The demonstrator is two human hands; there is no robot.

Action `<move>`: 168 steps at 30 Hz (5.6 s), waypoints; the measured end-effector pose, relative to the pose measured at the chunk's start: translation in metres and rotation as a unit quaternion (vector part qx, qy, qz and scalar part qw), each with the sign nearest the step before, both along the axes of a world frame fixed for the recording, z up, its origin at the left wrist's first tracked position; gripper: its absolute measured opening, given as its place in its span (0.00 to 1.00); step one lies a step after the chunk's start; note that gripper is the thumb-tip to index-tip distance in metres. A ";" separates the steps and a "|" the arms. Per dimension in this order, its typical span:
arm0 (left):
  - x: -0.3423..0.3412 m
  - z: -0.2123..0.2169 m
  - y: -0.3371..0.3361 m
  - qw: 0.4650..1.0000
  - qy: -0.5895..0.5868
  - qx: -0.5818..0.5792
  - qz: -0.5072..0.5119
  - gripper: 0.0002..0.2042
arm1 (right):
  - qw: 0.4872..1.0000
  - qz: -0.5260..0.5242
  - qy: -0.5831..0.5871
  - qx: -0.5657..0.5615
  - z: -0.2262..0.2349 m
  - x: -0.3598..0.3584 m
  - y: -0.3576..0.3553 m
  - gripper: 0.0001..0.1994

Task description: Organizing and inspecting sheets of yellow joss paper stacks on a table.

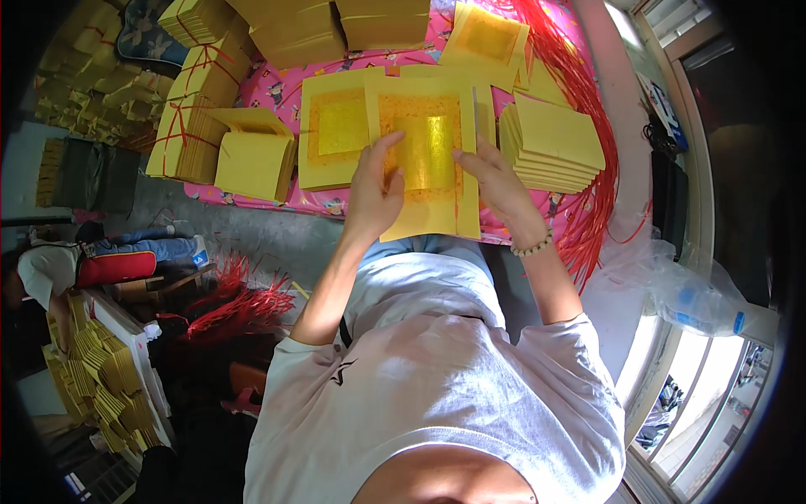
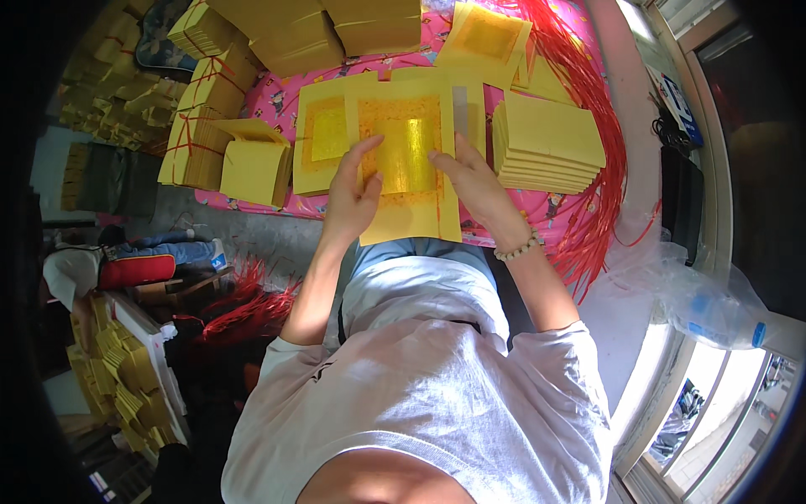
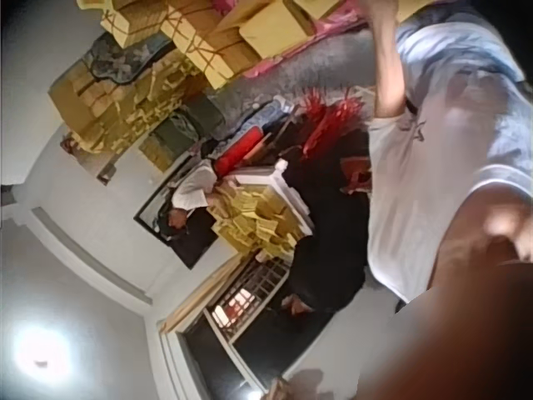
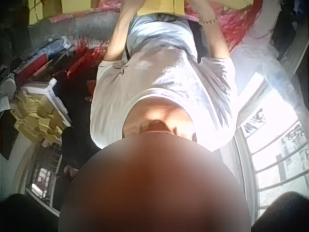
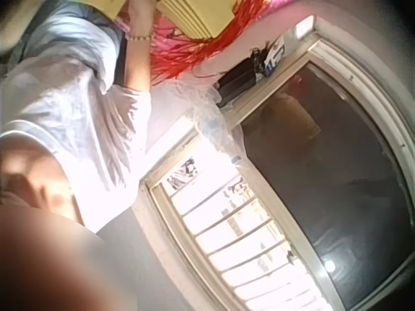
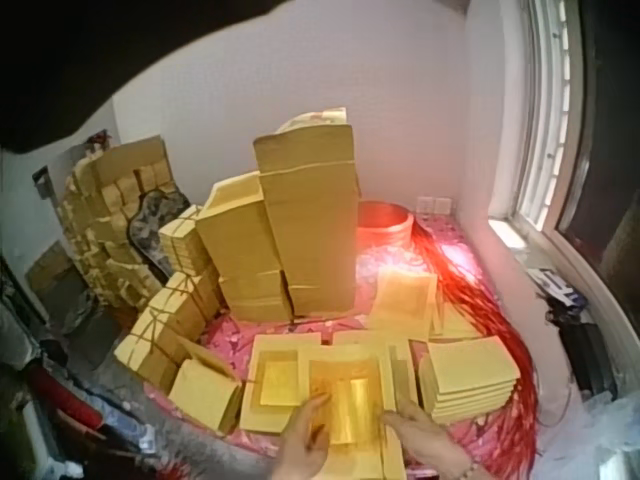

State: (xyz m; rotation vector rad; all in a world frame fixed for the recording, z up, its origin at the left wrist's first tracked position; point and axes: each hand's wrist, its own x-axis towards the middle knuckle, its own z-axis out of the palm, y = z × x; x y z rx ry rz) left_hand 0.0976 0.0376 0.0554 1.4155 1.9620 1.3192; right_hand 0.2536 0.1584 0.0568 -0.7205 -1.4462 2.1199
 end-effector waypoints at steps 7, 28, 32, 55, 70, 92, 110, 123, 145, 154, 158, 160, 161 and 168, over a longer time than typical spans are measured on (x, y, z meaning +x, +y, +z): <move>0.005 0.011 0.010 0.965 -0.260 0.006 -0.012 0.18 | 0.996 0.078 0.039 0.029 0.028 0.003 -0.018 0.34; 0.011 0.006 0.022 0.948 -0.312 0.039 0.049 0.10 | 0.994 0.001 0.007 0.111 -0.009 -0.002 -0.020 0.27; 0.012 0.001 0.023 0.958 -0.278 0.044 0.062 0.11 | 0.995 -0.006 0.042 0.088 -0.006 -0.006 -0.026 0.28; 0.017 0.011 0.023 0.983 -0.153 0.057 0.087 0.11 | 0.990 -0.021 0.137 0.028 -0.005 -0.010 -0.028 0.31; 0.018 0.006 0.026 0.980 -0.166 0.059 0.091 0.11 | 0.983 -0.026 0.177 -0.036 -0.010 -0.010 -0.026 0.33; 0.019 0.005 0.026 0.983 -0.146 0.052 0.095 0.12 | 0.983 -0.027 0.175 -0.038 -0.010 -0.010 -0.026 0.33; 0.022 0.005 0.027 0.982 -0.147 0.070 0.094 0.11 | 0.981 -0.031 0.181 -0.059 -0.011 -0.010 -0.026 0.33; 0.023 0.006 0.027 0.983 -0.141 0.068 0.095 0.10 | 0.980 -0.032 0.186 -0.061 -0.013 -0.010 -0.025 0.33; 0.022 0.004 0.028 0.984 -0.139 0.066 0.090 0.10 | 0.978 -0.026 0.195 -0.066 -0.013 -0.010 -0.026 0.31; 0.024 0.003 0.028 0.980 -0.157 0.076 0.092 0.10 | 0.978 -0.027 0.194 -0.066 -0.014 -0.010 -0.024 0.30; 0.024 0.003 0.028 0.980 -0.156 0.074 0.096 0.10 | 0.977 -0.025 0.200 -0.073 -0.011 -0.010 -0.025 0.30; 0.024 0.004 0.029 0.981 -0.153 0.074 0.094 0.11 | 0.976 -0.027 0.202 -0.075 -0.010 -0.010 -0.025 0.30; 0.024 0.004 0.029 0.982 -0.149 0.074 0.093 0.11 | 0.976 -0.027 0.202 -0.075 -0.011 -0.009 -0.025 0.30; 0.025 0.007 0.027 0.982 -0.149 0.075 0.091 0.10 | 0.978 -0.031 0.194 -0.075 -0.012 -0.009 -0.026 0.33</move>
